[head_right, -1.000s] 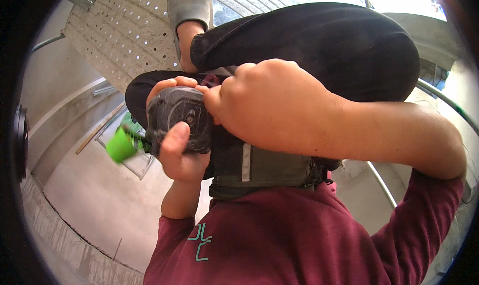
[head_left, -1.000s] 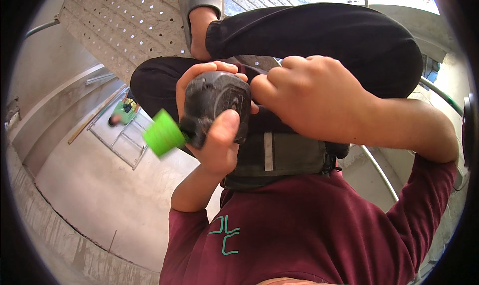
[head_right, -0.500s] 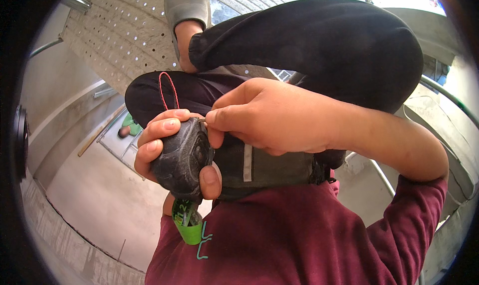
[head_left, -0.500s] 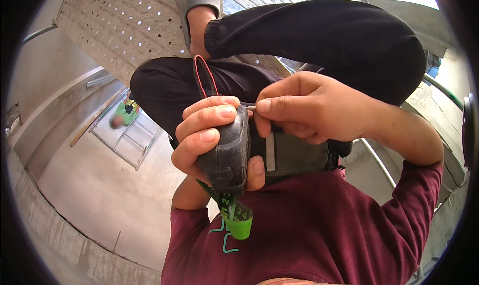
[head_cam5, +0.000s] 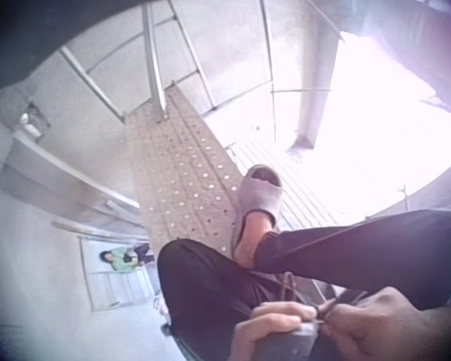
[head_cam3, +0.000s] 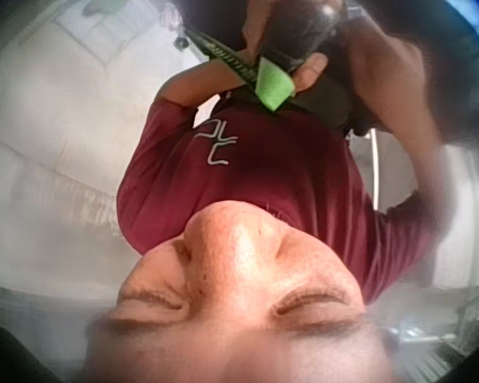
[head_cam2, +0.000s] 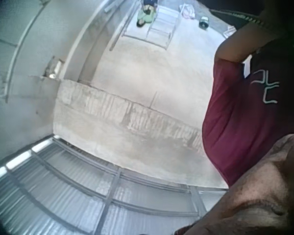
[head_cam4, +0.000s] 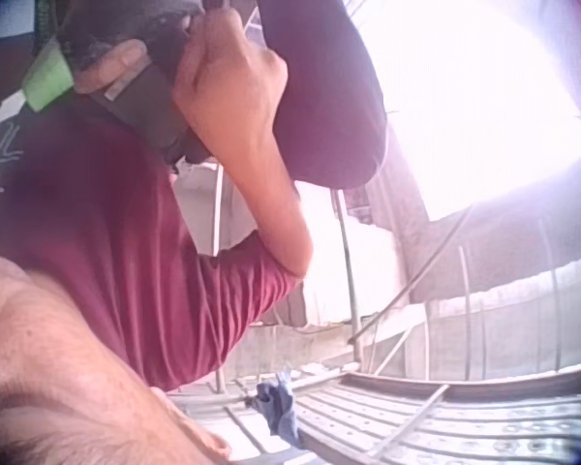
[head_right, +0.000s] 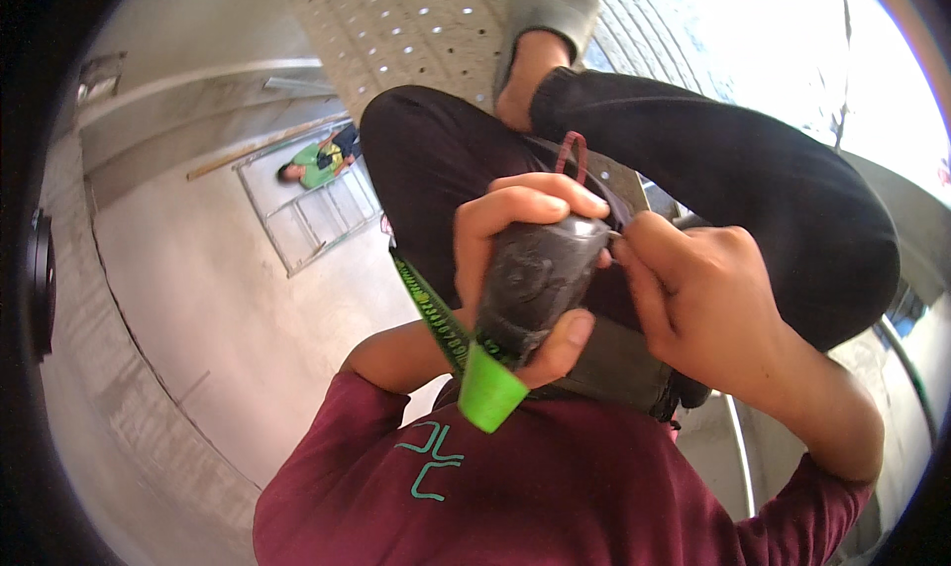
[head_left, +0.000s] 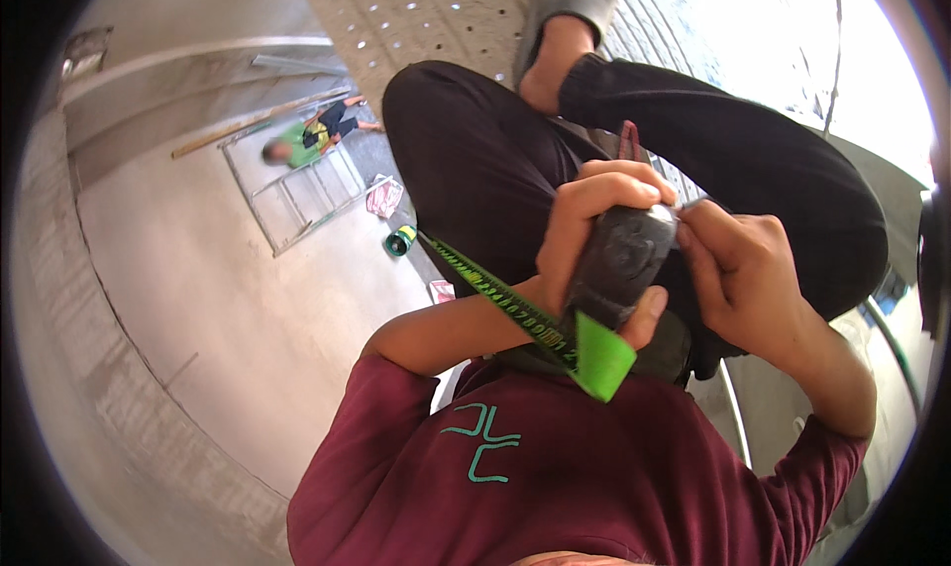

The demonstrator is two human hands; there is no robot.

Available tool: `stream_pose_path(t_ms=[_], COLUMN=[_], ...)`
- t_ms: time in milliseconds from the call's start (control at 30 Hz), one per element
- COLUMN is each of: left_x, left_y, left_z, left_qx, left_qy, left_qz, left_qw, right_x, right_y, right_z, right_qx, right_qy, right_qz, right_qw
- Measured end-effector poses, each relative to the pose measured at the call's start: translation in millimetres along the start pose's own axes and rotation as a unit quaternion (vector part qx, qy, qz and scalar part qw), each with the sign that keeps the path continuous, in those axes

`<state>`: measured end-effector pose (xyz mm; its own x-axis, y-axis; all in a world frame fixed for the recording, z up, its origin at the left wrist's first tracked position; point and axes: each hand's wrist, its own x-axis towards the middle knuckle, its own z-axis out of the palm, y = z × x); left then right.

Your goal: The person sits cross-legged and assembles a small mechanical device by hand. They insert a red wire into a dark cylindrical housing, wrap a green measuring tape around it, and attach a metal ring to the assembly.

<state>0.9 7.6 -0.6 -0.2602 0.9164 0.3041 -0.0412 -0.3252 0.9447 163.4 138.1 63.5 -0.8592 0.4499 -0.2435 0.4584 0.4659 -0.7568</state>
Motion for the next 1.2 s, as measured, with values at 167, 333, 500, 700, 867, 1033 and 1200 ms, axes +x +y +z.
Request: stream_pose_path(t_ms=[167, 333, 500, 700, 867, 1033, 1200], left_x=[6, 9, 24, 5, -8, -11, -12], left_y=[1, -11, -16, -21, -35, -28, -31], left_z=[3, 8, -2, -1, -6, -21, -23], left_qx=[-0.019, -0.117, -0.271, -0.196, -0.128, -0.027, 0.084], left_qy=[0.03, 0.084, 0.136, 0.101, 0.041, 0.005, -0.025], left_qz=[-0.062, -0.189, -0.476, -0.27, -0.118, 0.02, 0.144], left_qw=[0.997, 0.971, 0.825, 0.937, 0.984, 0.999, 0.986], right_x=[2, -1, 3, 14, 10, 5, 2], right_y=[2, 23, 32, 6, 11, 24, 11], right_z=[2, 12, 22, 10, 5, 28, 9], right_qx=[-0.161, -0.308, -0.397, -0.211, 0.054, 0.349, 0.566], right_qy=[0.006, -0.025, -0.077, -0.112, -0.037, -0.017, -0.174], right_qz=[-0.064, -0.12, -0.173, 0.027, 0.081, 0.106, 0.259], right_qw=[0.985, 0.943, 0.898, 0.971, 0.995, 0.931, 0.763])
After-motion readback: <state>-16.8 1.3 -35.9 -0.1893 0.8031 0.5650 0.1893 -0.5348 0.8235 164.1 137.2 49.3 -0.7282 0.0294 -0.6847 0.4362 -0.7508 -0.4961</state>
